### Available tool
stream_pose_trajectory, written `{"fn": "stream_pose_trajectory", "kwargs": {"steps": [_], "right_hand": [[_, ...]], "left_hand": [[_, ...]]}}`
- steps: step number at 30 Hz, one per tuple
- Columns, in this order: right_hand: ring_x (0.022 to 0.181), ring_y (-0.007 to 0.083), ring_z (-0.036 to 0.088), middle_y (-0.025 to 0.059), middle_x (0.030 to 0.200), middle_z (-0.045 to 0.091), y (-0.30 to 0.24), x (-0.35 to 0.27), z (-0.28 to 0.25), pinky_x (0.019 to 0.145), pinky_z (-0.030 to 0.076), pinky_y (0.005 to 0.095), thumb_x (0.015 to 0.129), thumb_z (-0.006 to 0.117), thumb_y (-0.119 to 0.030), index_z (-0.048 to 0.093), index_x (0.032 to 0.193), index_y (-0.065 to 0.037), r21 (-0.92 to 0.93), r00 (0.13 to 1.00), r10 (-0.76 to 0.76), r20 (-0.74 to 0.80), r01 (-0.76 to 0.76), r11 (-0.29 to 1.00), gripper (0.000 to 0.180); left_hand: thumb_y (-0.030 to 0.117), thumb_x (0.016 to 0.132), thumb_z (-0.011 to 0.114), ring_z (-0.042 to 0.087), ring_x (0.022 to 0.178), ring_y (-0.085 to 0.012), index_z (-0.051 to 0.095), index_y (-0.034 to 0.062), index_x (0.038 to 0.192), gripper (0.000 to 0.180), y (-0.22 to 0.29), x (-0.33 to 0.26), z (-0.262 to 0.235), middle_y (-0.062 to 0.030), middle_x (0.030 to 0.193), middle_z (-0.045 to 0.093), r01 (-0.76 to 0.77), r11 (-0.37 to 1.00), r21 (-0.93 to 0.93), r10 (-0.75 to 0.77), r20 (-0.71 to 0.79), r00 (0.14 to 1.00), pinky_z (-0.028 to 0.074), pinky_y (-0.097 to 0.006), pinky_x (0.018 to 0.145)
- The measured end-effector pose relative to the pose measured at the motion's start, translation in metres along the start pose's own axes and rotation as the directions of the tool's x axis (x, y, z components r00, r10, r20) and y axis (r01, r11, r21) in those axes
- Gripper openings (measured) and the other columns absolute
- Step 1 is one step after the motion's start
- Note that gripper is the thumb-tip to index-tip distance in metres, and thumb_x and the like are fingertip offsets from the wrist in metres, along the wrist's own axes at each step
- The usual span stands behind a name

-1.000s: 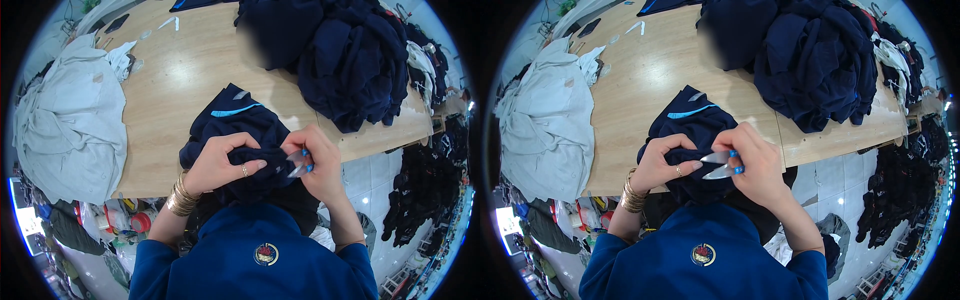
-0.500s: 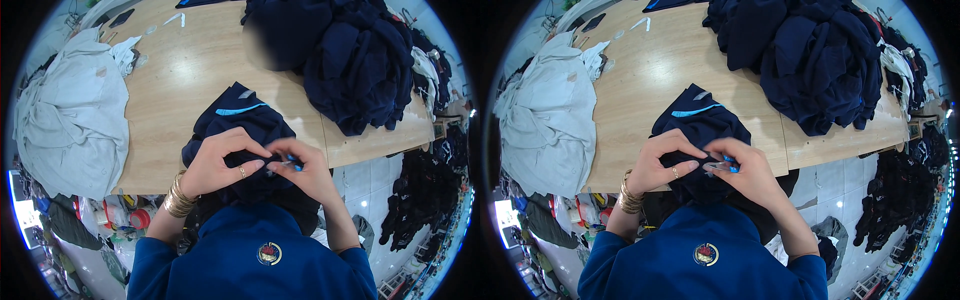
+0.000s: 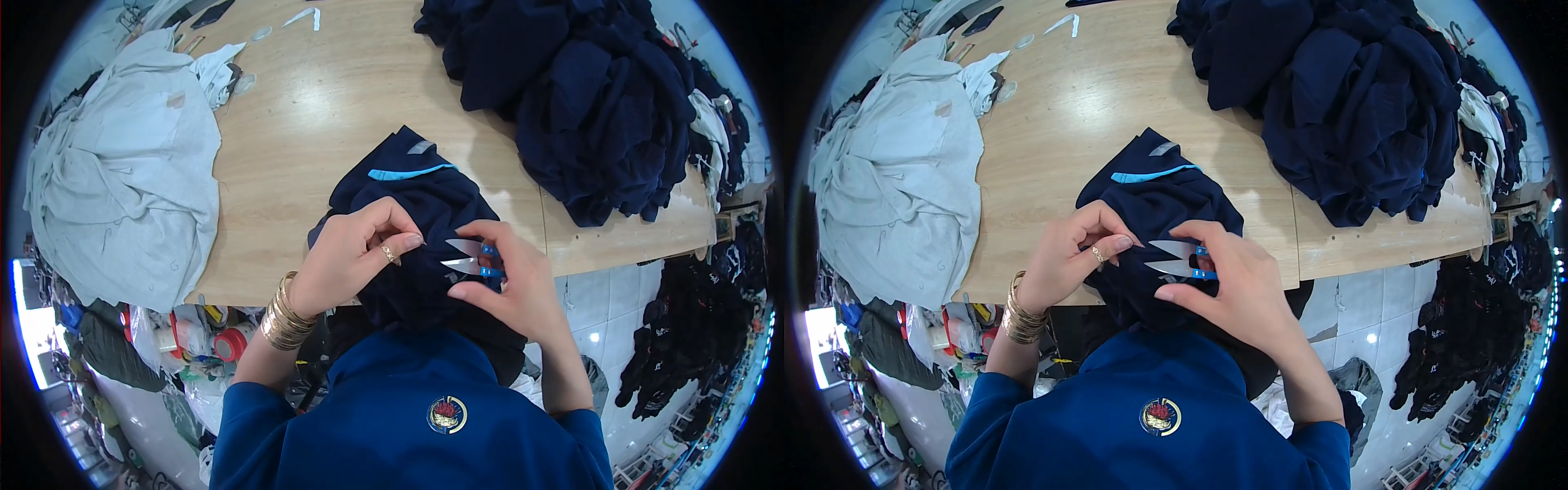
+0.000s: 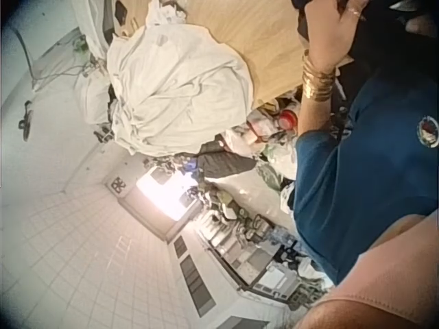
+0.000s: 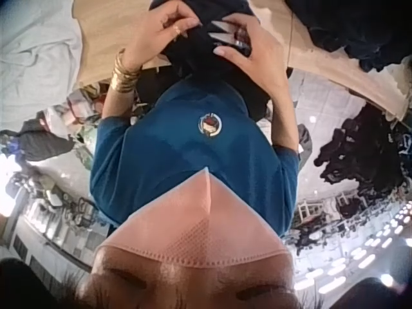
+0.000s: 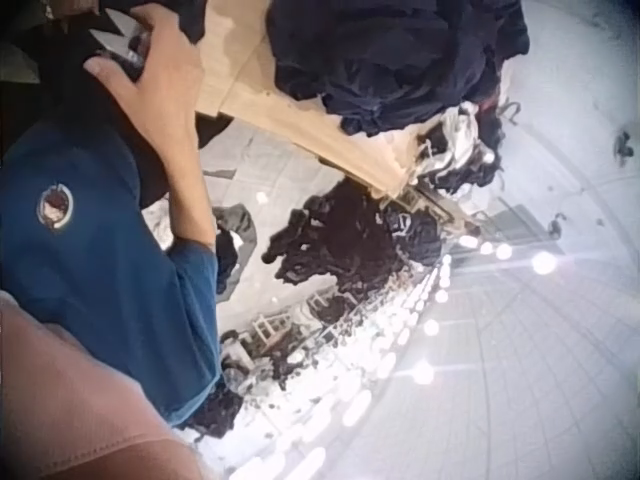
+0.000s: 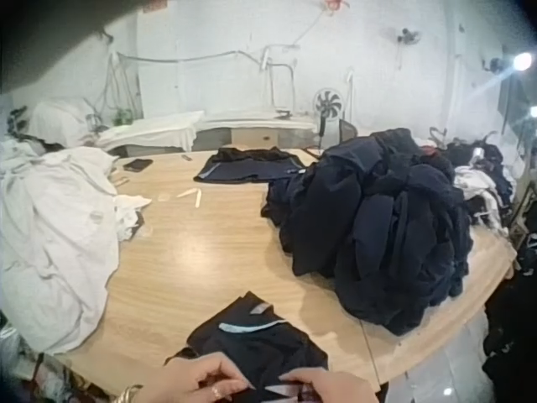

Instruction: Trimming loose threads from navy blue garments using industrial thread nippers.

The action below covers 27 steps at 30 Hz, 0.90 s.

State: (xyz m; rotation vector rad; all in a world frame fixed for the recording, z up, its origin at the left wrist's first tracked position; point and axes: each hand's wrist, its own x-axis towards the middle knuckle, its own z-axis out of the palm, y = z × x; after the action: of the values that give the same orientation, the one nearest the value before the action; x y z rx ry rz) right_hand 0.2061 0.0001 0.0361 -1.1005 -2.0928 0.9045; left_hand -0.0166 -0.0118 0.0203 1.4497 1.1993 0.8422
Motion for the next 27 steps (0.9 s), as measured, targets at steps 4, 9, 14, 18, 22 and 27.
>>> {"fn": "stream_pose_trajectory", "kwargs": {"steps": [4,9,14,18,22,27], "right_hand": [[0.059,0.0166,0.055,0.0022,0.074,0.059,0.003,0.0,-0.008,0.053,0.038,0.0293,0.075,0.07,-0.033,0.059,0.094,-0.007,-0.261,0.991,-0.131,0.02,0.131,0.956,0.033],[0.058,0.0165,0.054,0.0005,0.065,0.053,-0.002,0.0,-0.006,0.053,0.039,0.0292,0.077,0.068,-0.034,0.059,0.083,-0.01,-0.412,0.983,-0.175,0.053,0.181,0.893,0.026],[0.057,0.0159,0.053,0.0009,0.063,0.05,-0.005,0.001,-0.005,0.053,0.039,0.029,0.079,0.066,-0.036,0.059,0.082,-0.011,-0.468,0.982,-0.176,0.063,0.185,0.864,0.027],[0.057,0.0155,0.052,0.0009,0.063,0.05,-0.005,0.001,-0.003,0.053,0.038,0.0288,0.08,0.065,-0.037,0.059,0.082,-0.011,-0.481,0.982,-0.181,0.063,0.189,0.856,0.027],[0.056,0.0153,0.051,0.0008,0.063,0.049,-0.006,0.002,-0.002,0.053,0.038,0.0287,0.08,0.065,-0.037,0.058,0.082,-0.011,-0.48,0.982,-0.17,0.078,0.186,0.857,0.027],[0.055,0.0149,0.05,0.0006,0.062,0.048,-0.007,0.003,-0.002,0.053,0.037,0.0284,0.08,0.065,-0.037,0.058,0.081,-0.011,-0.5,0.979,-0.184,0.083,0.201,0.842,0.026]], "left_hand": [[0.014,0.089,0.059,0.06,0.068,-0.007,0.056,0.001,0.09,0.014,0.002,0.0,0.001,-0.0035,0.078,0.063,0.023,0.999,-0.032,-0.022,0.029,0.999,0.048,-0.02,0.062],[0.015,0.088,0.061,0.061,0.066,-0.008,0.057,0.0022,0.089,0.014,0.002,0.0,0.004,-0.0023,0.074,0.063,-0.031,0.999,-0.039,0.031,0.002,1.0,0.047,-0.021,0.06],[0.016,0.088,0.061,0.06,0.066,-0.0082,0.057,0.0025,0.089,0.014,0.004,-0.001,0.005,-0.0026,0.074,0.062,-0.056,0.998,-0.032,0.056,-0.009,0.998,0.047,-0.021,0.06],[0.016,0.088,0.061,0.061,0.066,-0.0086,0.057,0.0026,0.089,0.014,0.005,-0.001,0.006,-0.0032,0.074,0.062,-0.039,0.999,-0.015,0.038,-0.008,0.999,0.047,-0.021,0.06],[0.015,0.087,0.061,0.062,0.067,-0.0095,0.057,0.0027,0.089,0.013,0.006,-0.001,0.008,-0.004,0.074,0.063,-0.077,0.997,0.012,0.077,-0.019,0.997,0.047,-0.021,0.06],[0.01,0.089,0.058,0.062,0.075,-0.0076,0.056,-0.0017,0.092,0.012,0.012,0.001,0.005,-0.0053,0.085,0.063,-0.067,0.995,0.08,0.064,0.04,0.997,0.051,-0.021,0.065]]}}
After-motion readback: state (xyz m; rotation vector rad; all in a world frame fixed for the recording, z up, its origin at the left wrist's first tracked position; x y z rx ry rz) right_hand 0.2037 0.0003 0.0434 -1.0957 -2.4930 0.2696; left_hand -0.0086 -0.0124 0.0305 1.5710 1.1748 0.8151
